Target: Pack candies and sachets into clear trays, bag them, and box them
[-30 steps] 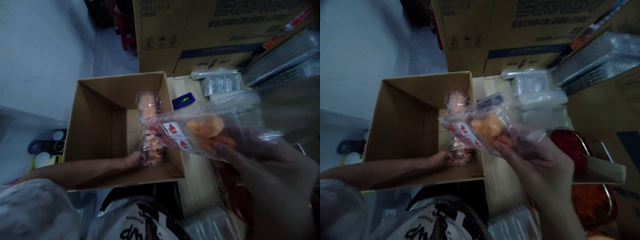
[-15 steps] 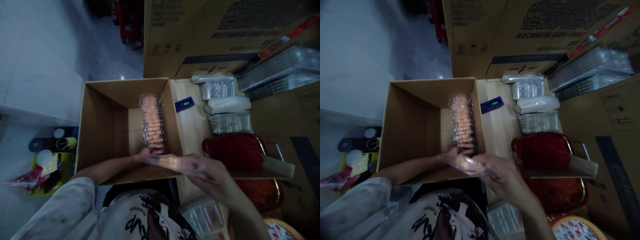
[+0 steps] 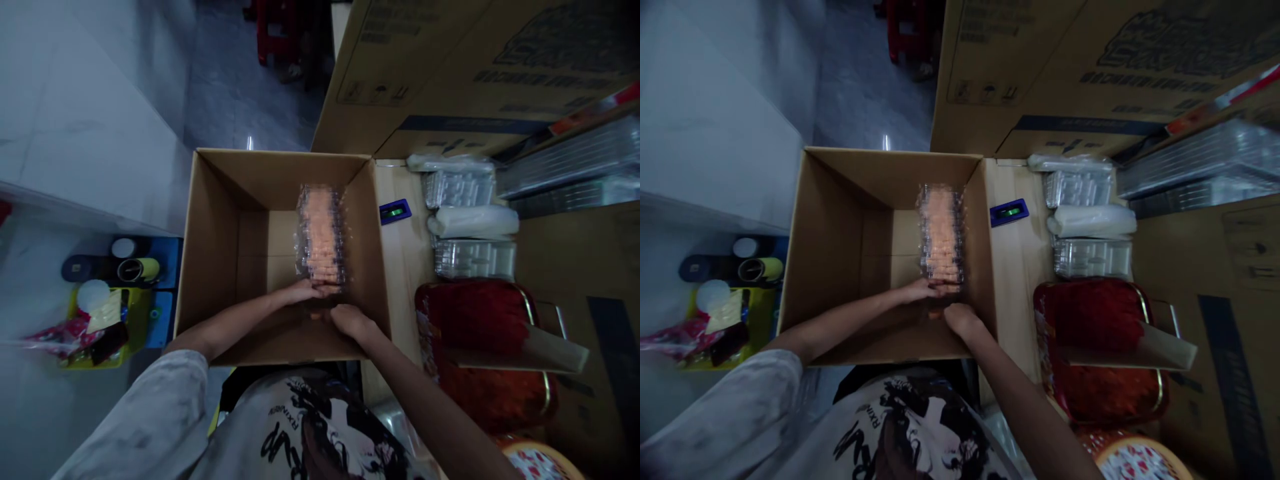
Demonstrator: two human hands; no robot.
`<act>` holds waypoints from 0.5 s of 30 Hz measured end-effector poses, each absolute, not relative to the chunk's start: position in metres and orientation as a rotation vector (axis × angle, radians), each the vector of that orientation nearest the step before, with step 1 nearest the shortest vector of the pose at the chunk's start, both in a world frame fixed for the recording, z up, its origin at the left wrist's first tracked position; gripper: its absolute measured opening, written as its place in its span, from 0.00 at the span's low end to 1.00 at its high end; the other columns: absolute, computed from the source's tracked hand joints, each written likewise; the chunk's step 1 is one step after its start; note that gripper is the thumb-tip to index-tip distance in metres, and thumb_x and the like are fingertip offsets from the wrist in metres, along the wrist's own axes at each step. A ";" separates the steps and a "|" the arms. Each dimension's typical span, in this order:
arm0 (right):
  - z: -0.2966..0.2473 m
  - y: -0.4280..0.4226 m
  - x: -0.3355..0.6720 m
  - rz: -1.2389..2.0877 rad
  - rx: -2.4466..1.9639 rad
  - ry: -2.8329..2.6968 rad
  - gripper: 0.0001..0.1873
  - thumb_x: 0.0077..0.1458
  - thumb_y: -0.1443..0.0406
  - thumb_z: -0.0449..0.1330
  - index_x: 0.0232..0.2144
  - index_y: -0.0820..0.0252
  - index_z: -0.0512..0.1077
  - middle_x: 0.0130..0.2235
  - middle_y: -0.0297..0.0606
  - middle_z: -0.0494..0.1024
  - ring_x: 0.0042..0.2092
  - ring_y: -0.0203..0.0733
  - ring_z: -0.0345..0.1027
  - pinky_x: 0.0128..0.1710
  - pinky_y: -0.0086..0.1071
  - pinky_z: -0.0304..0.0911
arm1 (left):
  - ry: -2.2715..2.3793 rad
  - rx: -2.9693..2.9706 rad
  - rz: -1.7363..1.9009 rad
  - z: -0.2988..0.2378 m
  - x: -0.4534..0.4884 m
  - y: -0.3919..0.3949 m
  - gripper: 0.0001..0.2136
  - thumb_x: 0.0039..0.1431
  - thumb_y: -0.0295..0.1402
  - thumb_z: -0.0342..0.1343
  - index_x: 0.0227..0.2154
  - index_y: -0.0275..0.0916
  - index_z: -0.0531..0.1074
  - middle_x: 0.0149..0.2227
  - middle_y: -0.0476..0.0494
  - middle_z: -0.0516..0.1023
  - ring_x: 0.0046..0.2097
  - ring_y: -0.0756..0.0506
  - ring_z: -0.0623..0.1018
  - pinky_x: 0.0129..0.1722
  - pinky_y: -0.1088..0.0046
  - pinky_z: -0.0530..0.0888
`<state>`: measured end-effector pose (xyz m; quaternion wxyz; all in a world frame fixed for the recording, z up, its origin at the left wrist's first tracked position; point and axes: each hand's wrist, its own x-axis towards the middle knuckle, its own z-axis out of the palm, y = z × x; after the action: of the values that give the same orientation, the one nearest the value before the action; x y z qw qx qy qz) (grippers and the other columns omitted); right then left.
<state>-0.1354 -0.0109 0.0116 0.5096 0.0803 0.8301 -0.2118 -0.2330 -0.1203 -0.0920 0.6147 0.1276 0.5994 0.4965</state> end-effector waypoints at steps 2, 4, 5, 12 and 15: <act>-0.002 -0.013 -0.149 -0.419 0.224 1.946 0.14 0.58 0.63 0.54 0.43 0.65 0.70 0.44 0.48 0.73 0.45 0.45 0.68 0.46 0.40 0.63 | 1.325 0.170 1.152 -0.085 -0.233 -0.126 0.23 0.39 0.33 0.65 0.42 0.33 0.73 0.41 0.39 0.78 0.46 0.40 0.73 0.48 0.63 0.65; -0.012 -0.013 -0.159 -0.361 0.241 1.902 0.16 0.57 0.61 0.54 0.45 0.64 0.67 0.46 0.44 0.70 0.45 0.42 0.67 0.45 0.42 0.64 | 1.288 0.054 1.187 -0.079 -0.233 -0.133 0.22 0.38 0.34 0.65 0.41 0.35 0.74 0.43 0.39 0.77 0.48 0.39 0.72 0.50 0.64 0.64; -0.015 -0.014 -0.162 -0.340 0.247 1.884 0.16 0.57 0.60 0.55 0.46 0.63 0.66 0.47 0.42 0.69 0.45 0.42 0.66 0.44 0.42 0.65 | 1.275 -0.002 1.210 -0.077 -0.232 -0.137 0.22 0.39 0.33 0.65 0.41 0.36 0.74 0.44 0.39 0.77 0.49 0.40 0.72 0.50 0.65 0.64; -0.007 -0.013 -0.169 -0.338 0.277 1.901 0.16 0.57 0.60 0.55 0.46 0.62 0.66 0.47 0.42 0.69 0.45 0.42 0.66 0.44 0.42 0.65 | 1.326 -0.546 1.239 -0.085 -0.224 -0.166 0.14 0.55 0.35 0.54 0.43 0.35 0.68 0.43 0.41 0.72 0.43 0.45 0.72 0.43 0.61 0.70; 0.001 -0.010 -0.170 -0.356 0.333 1.940 0.15 0.57 0.61 0.55 0.44 0.63 0.67 0.46 0.41 0.70 0.45 0.41 0.66 0.44 0.41 0.65 | 1.275 -0.757 1.222 -0.095 -0.218 -0.167 0.17 0.59 0.40 0.49 0.47 0.35 0.65 0.46 0.40 0.69 0.44 0.45 0.72 0.42 0.60 0.71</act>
<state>-0.1702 -0.0104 0.0006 0.5403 0.1400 0.8161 -0.1498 -0.2181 -0.1674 -0.0947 0.5729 -0.3231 0.5439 0.5212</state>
